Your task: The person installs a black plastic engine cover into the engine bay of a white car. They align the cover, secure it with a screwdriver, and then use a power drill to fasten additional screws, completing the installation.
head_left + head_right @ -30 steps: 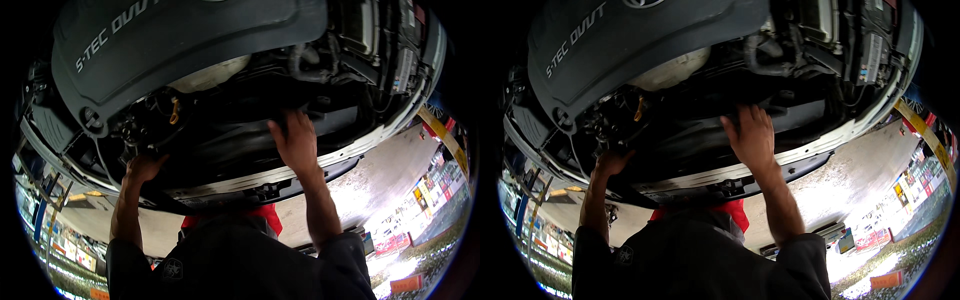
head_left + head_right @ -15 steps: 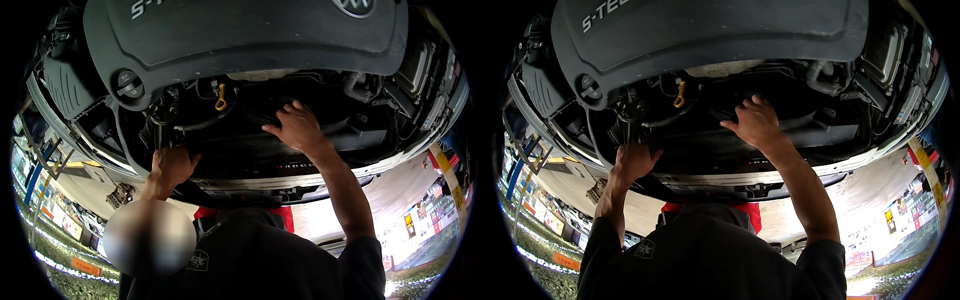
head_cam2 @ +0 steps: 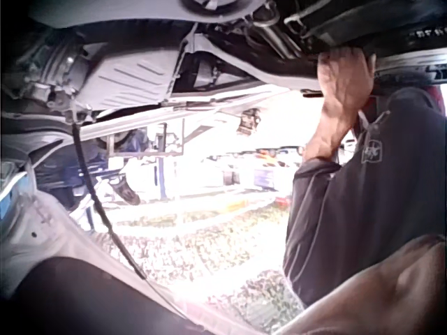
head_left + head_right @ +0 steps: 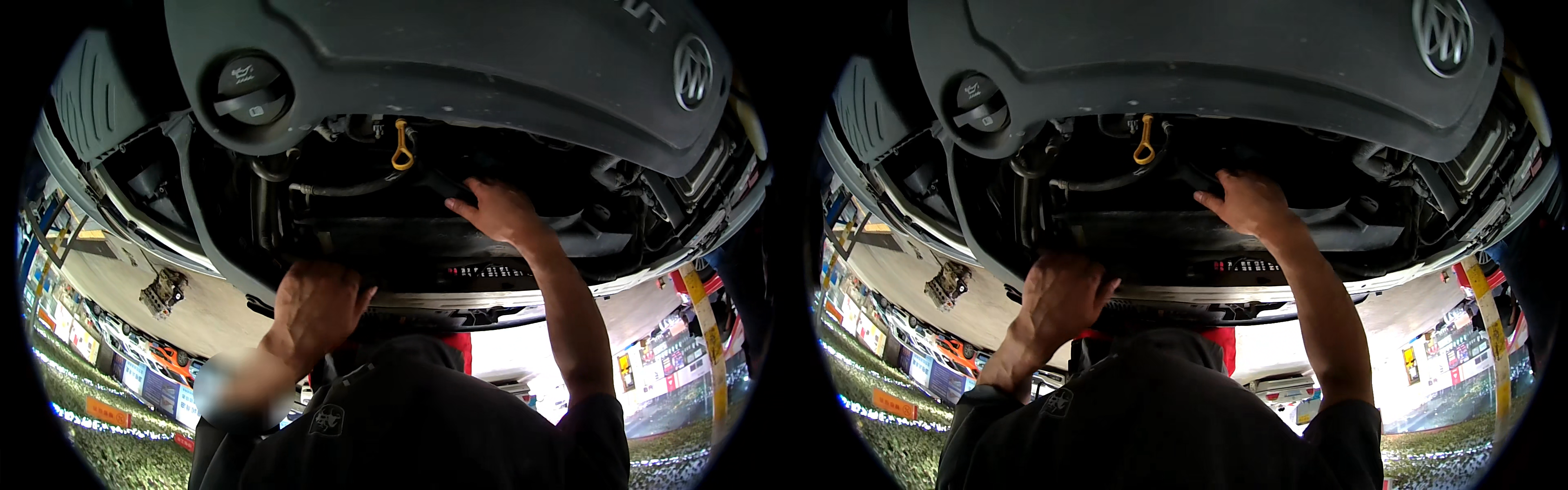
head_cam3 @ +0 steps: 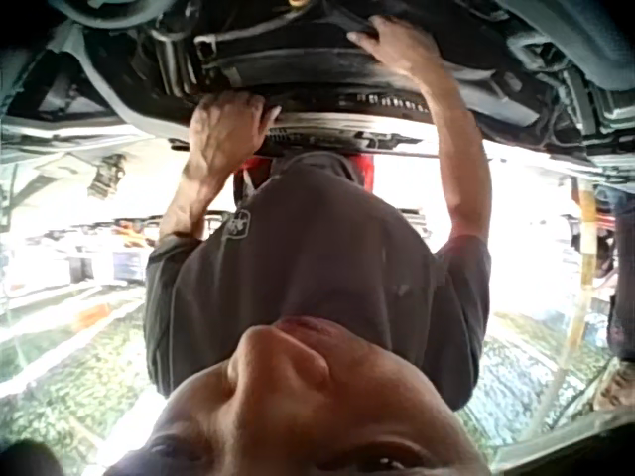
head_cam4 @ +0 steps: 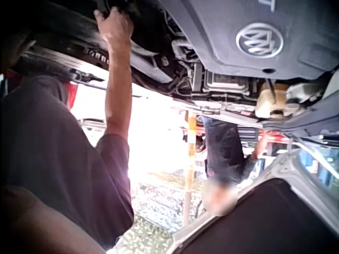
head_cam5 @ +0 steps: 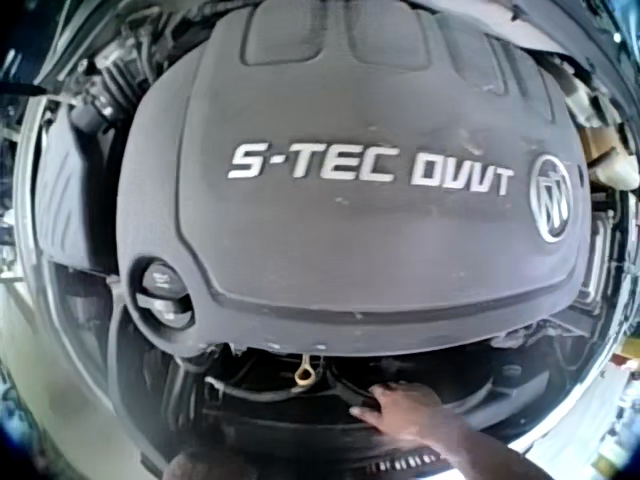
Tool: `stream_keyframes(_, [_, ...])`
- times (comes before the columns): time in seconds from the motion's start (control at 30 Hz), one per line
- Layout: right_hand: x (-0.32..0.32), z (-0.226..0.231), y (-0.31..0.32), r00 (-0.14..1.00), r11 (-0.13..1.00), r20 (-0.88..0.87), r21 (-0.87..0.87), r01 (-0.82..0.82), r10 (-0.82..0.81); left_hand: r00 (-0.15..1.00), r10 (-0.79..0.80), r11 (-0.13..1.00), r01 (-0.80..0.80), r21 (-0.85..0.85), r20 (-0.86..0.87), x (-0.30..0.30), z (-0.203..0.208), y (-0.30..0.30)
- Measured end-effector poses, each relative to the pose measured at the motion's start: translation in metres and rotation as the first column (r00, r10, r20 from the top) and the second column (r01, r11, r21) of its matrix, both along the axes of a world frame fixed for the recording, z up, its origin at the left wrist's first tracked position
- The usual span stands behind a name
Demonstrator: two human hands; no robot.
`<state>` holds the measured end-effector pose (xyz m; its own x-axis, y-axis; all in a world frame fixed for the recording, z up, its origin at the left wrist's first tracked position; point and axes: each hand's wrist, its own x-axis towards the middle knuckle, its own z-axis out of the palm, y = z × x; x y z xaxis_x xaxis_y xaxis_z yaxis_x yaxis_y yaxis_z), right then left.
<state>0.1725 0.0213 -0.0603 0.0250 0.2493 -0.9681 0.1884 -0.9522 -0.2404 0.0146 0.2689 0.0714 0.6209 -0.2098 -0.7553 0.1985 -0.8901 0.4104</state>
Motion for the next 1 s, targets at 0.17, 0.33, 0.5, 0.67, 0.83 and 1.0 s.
stream_keyframes(0.17, [-0.014, -0.028, -0.005, 0.992, 0.997, 0.108, -0.048, -0.057, 0.062, 0.999, -0.018, 0.999, 0.016, -0.051, -0.031, -0.010, 0.004, -0.005])
stream_keyframes(0.33, [0.006, -0.028, 0.012, 0.986, 0.972, -0.164, -0.219, -0.079, 0.044, 0.999, 0.024, 0.994, -0.027, -0.106, -0.023, -0.018, 0.008, 0.006])
stream_keyframes(0.5, [-0.001, -0.026, 0.008, 0.994, 0.985, -0.106, -0.175, 0.011, -0.030, 0.999, 0.032, 0.992, -0.033, -0.118, -0.014, -0.020, 0.002, 0.009])
stream_keyframes(0.67, [-0.001, -0.024, 0.003, 0.993, 0.982, -0.111, -0.187, 0.013, -0.034, 0.999, 0.026, 0.993, -0.023, -0.117, 0.025, -0.025, -0.002, 0.009])
stream_keyframes(0.83, [0.008, -0.014, 0.011, 0.996, 0.985, -0.088, -0.174, 0.019, -0.034, 0.999, -0.031, 0.993, 0.028, -0.117, -0.027, -0.020, -0.005, 0.010])
stream_keyframes(1.0, [0.007, -0.019, 0.001, 0.995, 0.979, -0.090, -0.201, 0.019, -0.038, 0.999, 0.029, 0.992, -0.033, -0.122, -0.033, -0.019, -0.006, 0.006])
